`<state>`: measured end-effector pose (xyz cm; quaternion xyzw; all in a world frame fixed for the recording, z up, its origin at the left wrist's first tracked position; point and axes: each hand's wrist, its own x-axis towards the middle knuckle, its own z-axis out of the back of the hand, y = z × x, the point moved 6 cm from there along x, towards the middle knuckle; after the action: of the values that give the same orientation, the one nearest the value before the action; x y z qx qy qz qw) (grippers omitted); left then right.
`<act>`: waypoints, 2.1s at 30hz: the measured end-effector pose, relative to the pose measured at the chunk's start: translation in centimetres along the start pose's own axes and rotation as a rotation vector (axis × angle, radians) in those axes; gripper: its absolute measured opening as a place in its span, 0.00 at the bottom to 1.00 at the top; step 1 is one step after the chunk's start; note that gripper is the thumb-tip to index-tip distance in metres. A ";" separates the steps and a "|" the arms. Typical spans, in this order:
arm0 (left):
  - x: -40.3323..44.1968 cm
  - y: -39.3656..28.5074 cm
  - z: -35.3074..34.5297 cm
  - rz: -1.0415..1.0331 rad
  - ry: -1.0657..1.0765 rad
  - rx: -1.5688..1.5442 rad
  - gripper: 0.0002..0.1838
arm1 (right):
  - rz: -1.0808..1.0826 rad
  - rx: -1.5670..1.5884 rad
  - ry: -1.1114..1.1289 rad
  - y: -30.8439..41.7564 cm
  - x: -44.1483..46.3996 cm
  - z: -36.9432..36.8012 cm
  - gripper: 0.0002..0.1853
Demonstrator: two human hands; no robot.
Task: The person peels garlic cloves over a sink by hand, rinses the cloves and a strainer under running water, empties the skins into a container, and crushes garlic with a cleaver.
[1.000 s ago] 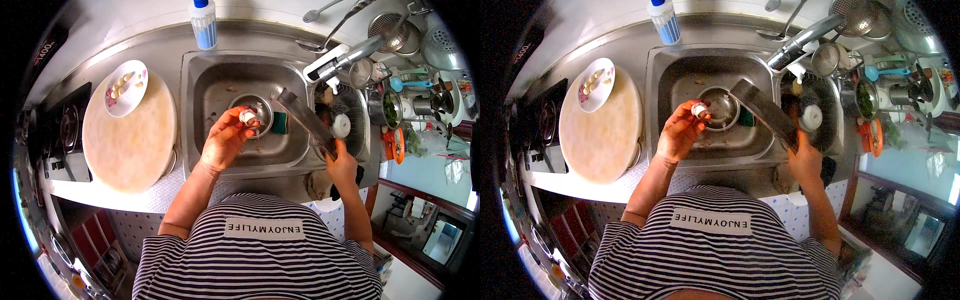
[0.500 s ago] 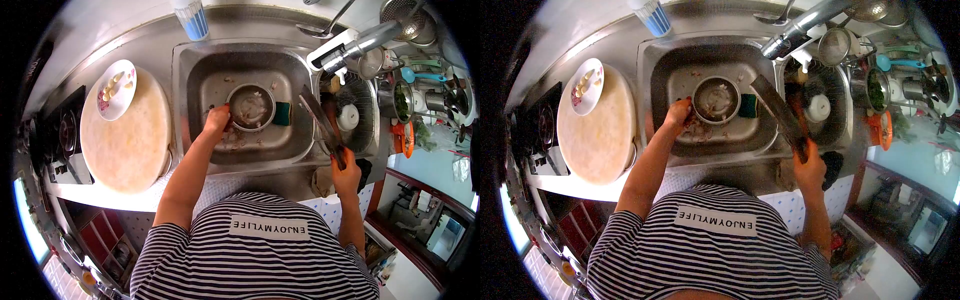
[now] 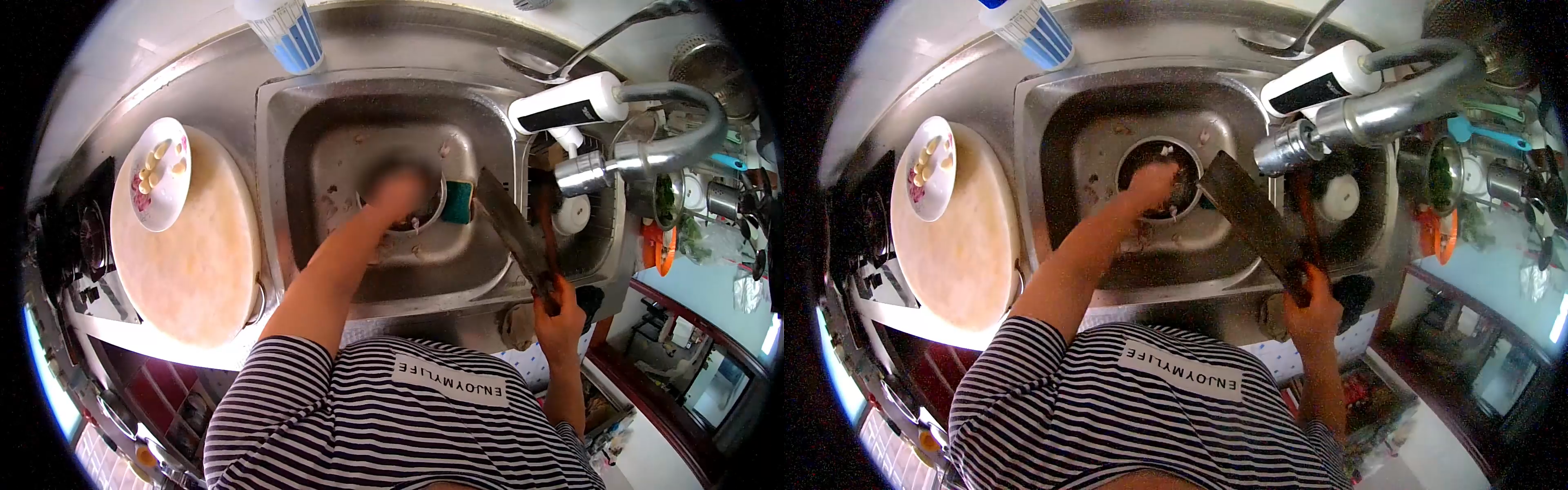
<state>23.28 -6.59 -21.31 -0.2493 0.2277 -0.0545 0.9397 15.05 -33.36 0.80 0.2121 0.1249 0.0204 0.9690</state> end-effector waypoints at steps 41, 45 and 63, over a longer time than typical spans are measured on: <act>-1.9 1.0 -1.0 0.004 0.029 -0.236 0.17 | 0.175 -0.054 0.058 2.4 1.8 -2.7 0.20; -0.9 2.0 -2.9 0.057 0.152 0.197 0.11 | 0.208 -0.081 0.038 1.8 1.8 -3.1 0.19; -12.7 -2.3 7.0 0.017 -0.095 -2.299 0.08 | 0.337 0.196 0.149 9.3 -0.2 -3.4 0.25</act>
<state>15.16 -2.74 -9.66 -0.9594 0.1087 0.2012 0.1650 14.11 -23.54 1.77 0.3209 0.1603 0.1855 0.9148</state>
